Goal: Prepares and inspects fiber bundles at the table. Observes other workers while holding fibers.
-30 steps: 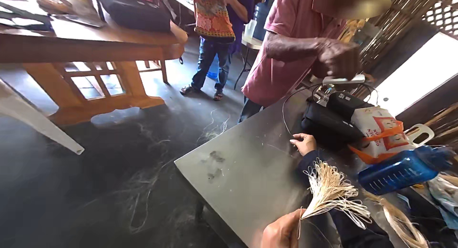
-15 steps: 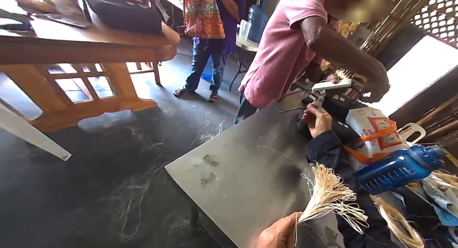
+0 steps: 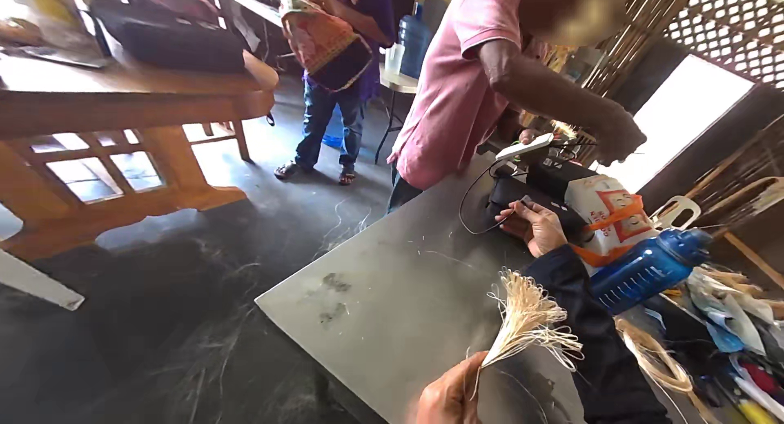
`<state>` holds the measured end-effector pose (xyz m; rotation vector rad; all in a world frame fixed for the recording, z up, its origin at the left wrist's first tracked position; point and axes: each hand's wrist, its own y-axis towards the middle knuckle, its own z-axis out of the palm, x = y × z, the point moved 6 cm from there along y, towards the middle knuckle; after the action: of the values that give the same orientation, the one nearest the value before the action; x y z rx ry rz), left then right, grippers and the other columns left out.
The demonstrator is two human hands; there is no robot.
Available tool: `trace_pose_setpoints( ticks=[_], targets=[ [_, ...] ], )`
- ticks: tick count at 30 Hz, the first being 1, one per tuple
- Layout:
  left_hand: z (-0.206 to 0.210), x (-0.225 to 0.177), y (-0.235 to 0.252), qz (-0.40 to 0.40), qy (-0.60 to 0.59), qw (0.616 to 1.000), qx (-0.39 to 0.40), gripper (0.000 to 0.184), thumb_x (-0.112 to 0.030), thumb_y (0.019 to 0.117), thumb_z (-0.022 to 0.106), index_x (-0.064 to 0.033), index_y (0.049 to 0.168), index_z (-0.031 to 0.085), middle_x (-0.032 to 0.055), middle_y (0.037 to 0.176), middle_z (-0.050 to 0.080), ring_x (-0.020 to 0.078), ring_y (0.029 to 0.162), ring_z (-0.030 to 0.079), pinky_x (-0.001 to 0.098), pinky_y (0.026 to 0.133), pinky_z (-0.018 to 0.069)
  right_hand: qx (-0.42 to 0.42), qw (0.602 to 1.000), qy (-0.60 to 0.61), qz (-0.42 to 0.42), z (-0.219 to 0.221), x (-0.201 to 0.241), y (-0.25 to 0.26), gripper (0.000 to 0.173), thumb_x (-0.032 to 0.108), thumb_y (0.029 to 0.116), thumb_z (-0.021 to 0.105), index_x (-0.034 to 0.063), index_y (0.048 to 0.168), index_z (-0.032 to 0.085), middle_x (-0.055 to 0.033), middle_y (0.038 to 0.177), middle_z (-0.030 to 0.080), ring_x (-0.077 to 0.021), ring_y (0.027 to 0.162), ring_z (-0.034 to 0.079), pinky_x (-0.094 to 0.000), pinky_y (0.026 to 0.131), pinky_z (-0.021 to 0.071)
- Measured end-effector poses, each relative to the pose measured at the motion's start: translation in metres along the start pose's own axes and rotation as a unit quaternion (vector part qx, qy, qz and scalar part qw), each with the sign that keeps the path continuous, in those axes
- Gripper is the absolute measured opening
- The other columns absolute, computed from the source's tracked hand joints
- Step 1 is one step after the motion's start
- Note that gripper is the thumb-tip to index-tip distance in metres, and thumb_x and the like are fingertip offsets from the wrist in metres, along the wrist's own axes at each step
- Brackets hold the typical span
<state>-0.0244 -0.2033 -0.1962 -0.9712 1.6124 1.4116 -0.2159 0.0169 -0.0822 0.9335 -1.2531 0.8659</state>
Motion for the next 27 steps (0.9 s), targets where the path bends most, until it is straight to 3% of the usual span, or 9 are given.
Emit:
trace_pose_setpoints(
  ticks=[2,4,7,10,15,19,23,27],
  targets=[
    [0.000,0.000,0.000,-0.004,-0.002,1.000,-0.001,0.027,-0.001,0.0961,0.056,-0.0021,0.113,0.076,0.0073,0.092,0.077,0.0051,0.080,0.072,0.0215,0.078,0.0571,0.005,1.000,0.007,0.013,-0.010,0.001,-0.002,0.015,0.012,0.1086,0.049,0.0004,0.109,0.059,-0.0107,0.086,0.075,-0.0208,0.074,0.075,-0.0345,0.070,0.0637],
    [-0.001,0.001,0.000,-0.011,-0.004,1.000,-0.001,0.028,-0.001,0.0950,0.055,-0.0024,0.113,0.076,0.0059,0.087,0.076,0.0017,0.073,0.067,0.0188,0.073,0.0544,0.091,0.994,-0.014,0.061,-0.008,-0.004,-0.010,0.021,0.011,0.1100,0.042,-0.0007,0.108,0.060,-0.0128,0.086,0.074,-0.0228,0.076,0.074,-0.0362,0.073,0.0630],
    [-0.002,0.000,0.001,-0.024,-0.002,1.000,0.005,0.028,-0.002,0.0960,0.055,-0.0030,0.114,0.076,0.0042,0.086,0.075,-0.0005,0.071,0.065,0.0173,0.070,0.0529,0.102,0.990,-0.064,0.077,-0.014,-0.008,-0.019,0.015,0.006,0.1070,0.050,-0.0036,0.103,0.061,-0.0142,0.082,0.075,-0.0229,0.072,0.075,-0.0349,0.070,0.0634],
    [-0.003,-0.001,0.002,-0.022,0.010,1.000,0.003,0.027,-0.002,0.0960,0.055,-0.0026,0.113,0.076,0.0044,0.084,0.074,0.0001,0.067,0.062,0.0179,0.067,0.0515,0.160,0.967,-0.125,0.152,-0.019,-0.022,-0.034,0.014,0.005,0.1072,0.048,-0.0005,0.101,0.060,-0.0070,0.077,0.073,-0.0157,0.067,0.073,-0.0293,0.067,0.0618],
    [-0.001,-0.001,0.002,-0.035,0.011,0.999,0.005,0.028,-0.003,0.0965,0.054,-0.0033,0.114,0.076,0.0037,0.085,0.075,-0.0017,0.069,0.063,0.0168,0.068,0.0516,0.051,0.972,-0.049,0.223,-0.060,-0.040,-0.039,0.014,0.008,0.1088,0.045,-0.0010,0.107,0.055,-0.0108,0.079,0.073,-0.0191,0.068,0.073,-0.0308,0.063,0.0618],
    [-0.001,0.000,0.002,-0.038,0.008,0.999,0.003,0.027,-0.003,0.0966,0.054,-0.0034,0.113,0.076,0.0034,0.085,0.075,-0.0017,0.069,0.063,0.0170,0.069,0.0517,0.099,0.972,0.008,0.211,-0.067,-0.036,-0.056,0.027,0.009,0.1115,0.034,0.0034,0.099,0.057,-0.0084,0.079,0.073,-0.0181,0.070,0.074,-0.0303,0.065,0.0623],
    [-0.001,0.000,0.002,-0.043,0.012,0.999,0.004,0.027,-0.004,0.0971,0.054,-0.0035,0.113,0.076,0.0027,0.084,0.074,-0.0029,0.068,0.062,0.0160,0.068,0.0506,0.054,0.982,-0.008,0.183,-0.076,-0.034,-0.062,0.022,0.008,0.1107,0.038,0.0000,0.102,0.056,-0.0097,0.078,0.072,-0.0186,0.068,0.073,-0.0313,0.066,0.0627],
    [-0.001,0.002,0.003,-0.042,0.008,0.999,0.004,0.027,-0.005,0.0971,0.055,-0.0041,0.113,0.076,0.0014,0.083,0.073,-0.0041,0.066,0.060,0.0153,0.066,0.0497,0.111,0.975,-0.046,0.187,-0.075,-0.037,-0.068,0.020,0.003,0.1087,0.042,0.0016,0.098,0.059,-0.0060,0.074,0.073,-0.0144,0.062,0.072,-0.0276,0.062,0.0619]
  ],
)
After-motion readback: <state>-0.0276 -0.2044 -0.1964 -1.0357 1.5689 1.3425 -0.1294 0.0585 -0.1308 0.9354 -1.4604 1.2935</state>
